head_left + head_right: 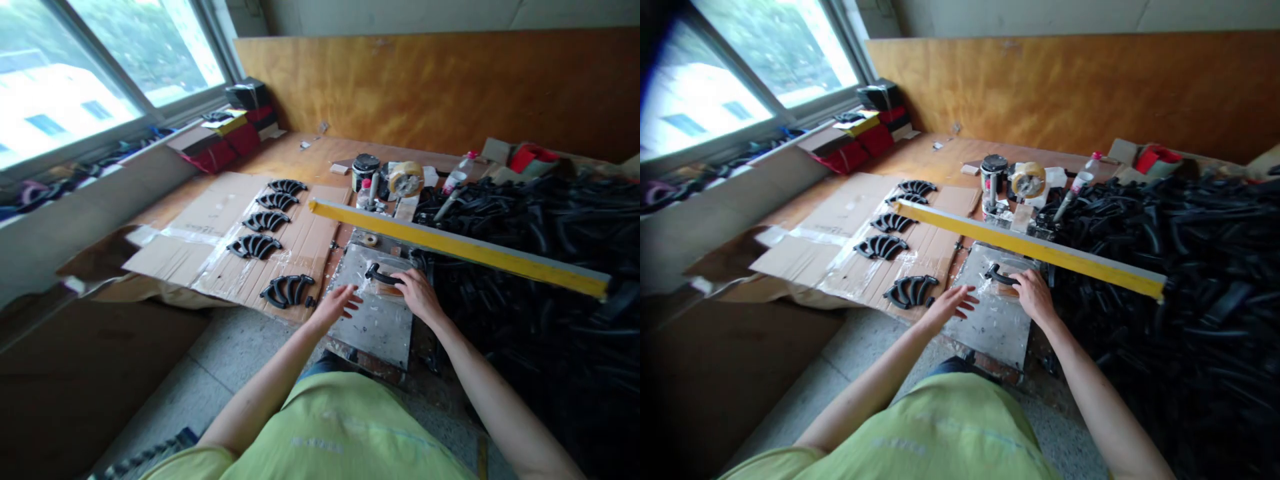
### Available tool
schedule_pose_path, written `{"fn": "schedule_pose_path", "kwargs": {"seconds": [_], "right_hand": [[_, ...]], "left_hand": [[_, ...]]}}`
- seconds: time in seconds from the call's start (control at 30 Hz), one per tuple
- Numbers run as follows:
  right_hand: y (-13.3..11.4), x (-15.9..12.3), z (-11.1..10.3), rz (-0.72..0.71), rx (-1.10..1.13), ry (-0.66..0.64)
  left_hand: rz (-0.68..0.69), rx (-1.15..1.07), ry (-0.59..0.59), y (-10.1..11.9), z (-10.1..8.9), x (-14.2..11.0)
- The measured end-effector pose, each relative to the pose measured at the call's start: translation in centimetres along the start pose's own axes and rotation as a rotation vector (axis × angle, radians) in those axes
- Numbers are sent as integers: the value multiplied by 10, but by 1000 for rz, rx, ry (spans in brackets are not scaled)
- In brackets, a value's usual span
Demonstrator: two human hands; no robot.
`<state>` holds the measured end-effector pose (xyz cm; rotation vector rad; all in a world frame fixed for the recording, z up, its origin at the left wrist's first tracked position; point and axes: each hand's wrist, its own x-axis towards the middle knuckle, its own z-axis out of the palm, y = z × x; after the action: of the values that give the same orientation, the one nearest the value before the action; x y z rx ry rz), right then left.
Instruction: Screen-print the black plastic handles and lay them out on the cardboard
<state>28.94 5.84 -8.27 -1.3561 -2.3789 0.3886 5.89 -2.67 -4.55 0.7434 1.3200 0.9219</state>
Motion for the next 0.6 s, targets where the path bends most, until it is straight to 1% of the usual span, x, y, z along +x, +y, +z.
{"fn": "schedule_pose_path", "kwargs": {"seconds": [0.03, 0.07, 0.1, 0.13, 0.17, 0.2, 0.27, 0.33, 0.4, 0.43, 0.5, 0.53, 0.6], "right_hand": [[-14, 2, 0, -53, 23, 15], [-31, 2, 3, -117, 44, 16], [-51, 2, 8, -184, 59, 3], [-73, 2, 16, -252, 69, -25], [-95, 2, 25, -314, 79, -62], [-116, 3, 36, -363, 93, -101], [-149, 11, 61, -414, 133, -167], [-171, 28, 88, -400, 165, -224], [-184, 49, 115, -346, 150, -305], [-188, 59, 127, -311, 125, -357], [-198, 76, 149, -231, 54, -460], [-203, 83, 158, -190, 17, -504], [-215, 91, 171, -98, -47, -560]], "left_hand": [[-63, -30, -22, -16, 4, -7], [-86, -89, -6, -29, 6, -12], [-75, -161, 56, -39, 6, -15], [-48, -229, 154, -46, 2, -17], [-22, -279, 266, -51, -6, -18], [-3, -307, 379, -55, -19, -20], [2, -297, 554, -63, -58, -23], [-33, -239, 651, -76, -106, -28], [-102, -143, 739, -94, -151, -31], [-146, -78, 768, -103, -170, -31], [-221, 46, 778, -120, -196, -28], [-243, 93, 764, -126, -204, -25], [-264, 152, 729, -134, -213, -18]]}}
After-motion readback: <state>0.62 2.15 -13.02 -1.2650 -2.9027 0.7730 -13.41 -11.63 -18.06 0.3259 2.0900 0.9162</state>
